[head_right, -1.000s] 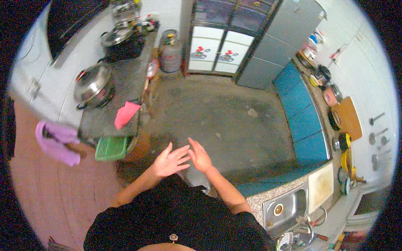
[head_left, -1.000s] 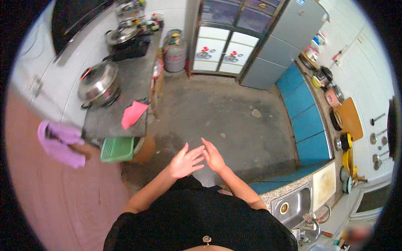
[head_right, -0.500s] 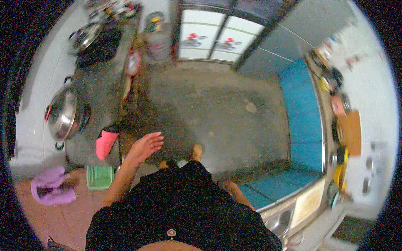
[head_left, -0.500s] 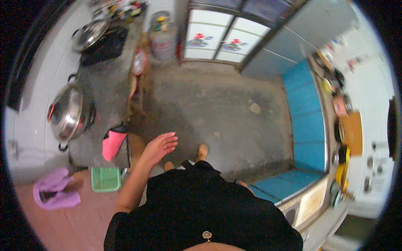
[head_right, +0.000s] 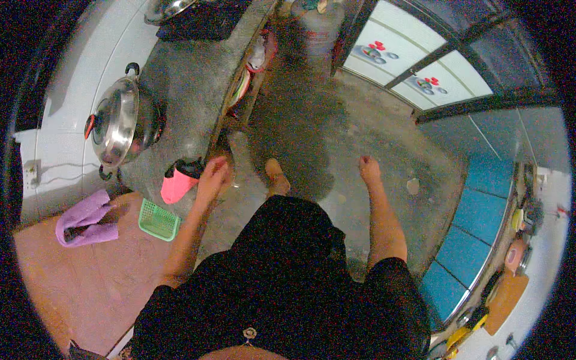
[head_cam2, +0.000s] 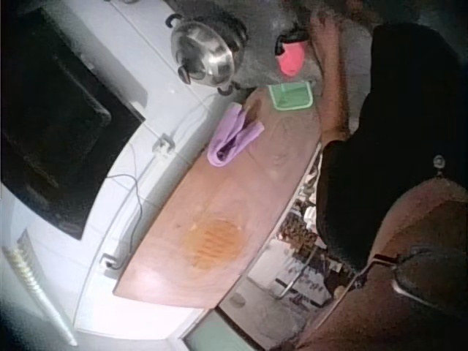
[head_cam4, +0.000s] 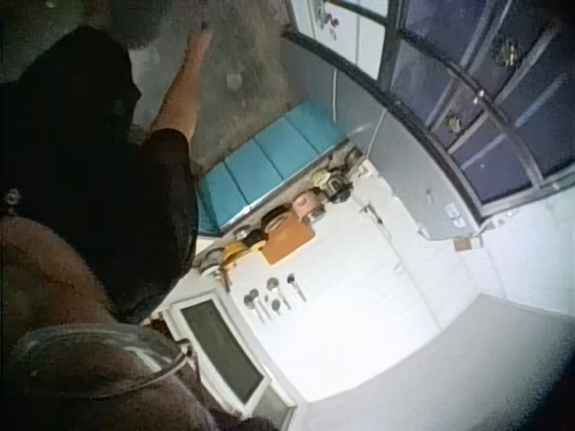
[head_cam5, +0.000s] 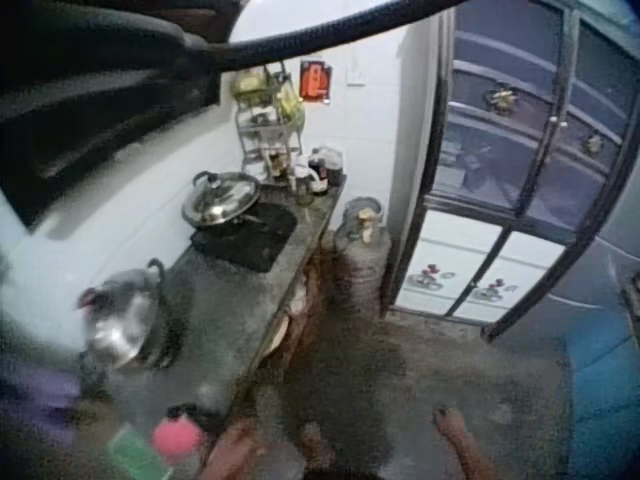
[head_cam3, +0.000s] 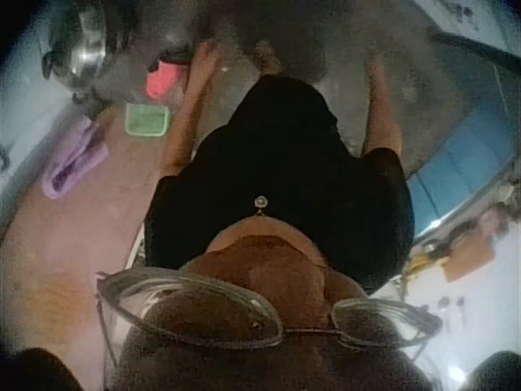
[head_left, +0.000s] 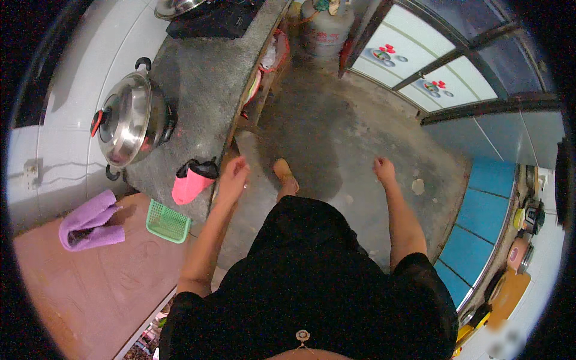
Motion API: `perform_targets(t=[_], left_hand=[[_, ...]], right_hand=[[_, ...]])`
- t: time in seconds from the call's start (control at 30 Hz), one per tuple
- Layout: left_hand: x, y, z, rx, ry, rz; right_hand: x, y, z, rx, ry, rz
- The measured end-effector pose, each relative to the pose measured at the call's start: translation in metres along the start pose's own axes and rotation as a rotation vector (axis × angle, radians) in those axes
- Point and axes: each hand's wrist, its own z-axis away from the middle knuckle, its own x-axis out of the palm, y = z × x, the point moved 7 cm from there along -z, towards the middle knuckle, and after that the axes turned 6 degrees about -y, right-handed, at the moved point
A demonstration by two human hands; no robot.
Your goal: The person transfers fried dough pieces from a bag into a colander and then onto a steamer tray. They place the tray over a pot on a stove and cover it with a lid. Finally, they retrieve a bag of yellow powder from a freezer and pour the contents into a bowl.
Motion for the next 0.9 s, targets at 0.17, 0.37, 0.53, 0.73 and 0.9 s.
perform_targets(t=[0.17,0.37,0.53,0.73,0.9], left_hand=[[-0.037,0.071,-0.114,0.484,0.366,-0.79],[-0.049,0.065,-0.201,0.436,0.525,-0.953],[-0.04,0.072,-0.22,0.326,0.504,-1.068],[-0.044,0.072,-0.223,0.221,0.498,-1.091],[-0.046,0.072,-0.233,0.211,0.492,-1.078]], right_hand=[[0.09,-0.142,-0.09,0.133,-0.433,-0.788],[0.155,-0.335,-0.134,0.185,-0.749,-1.088],[0.212,-0.408,-0.223,0.153,-0.792,-1.287],[0.267,-0.456,-0.264,0.359,-0.869,-1.276],[0.292,-0.466,-0.297,0.358,-0.76,-1.435]])
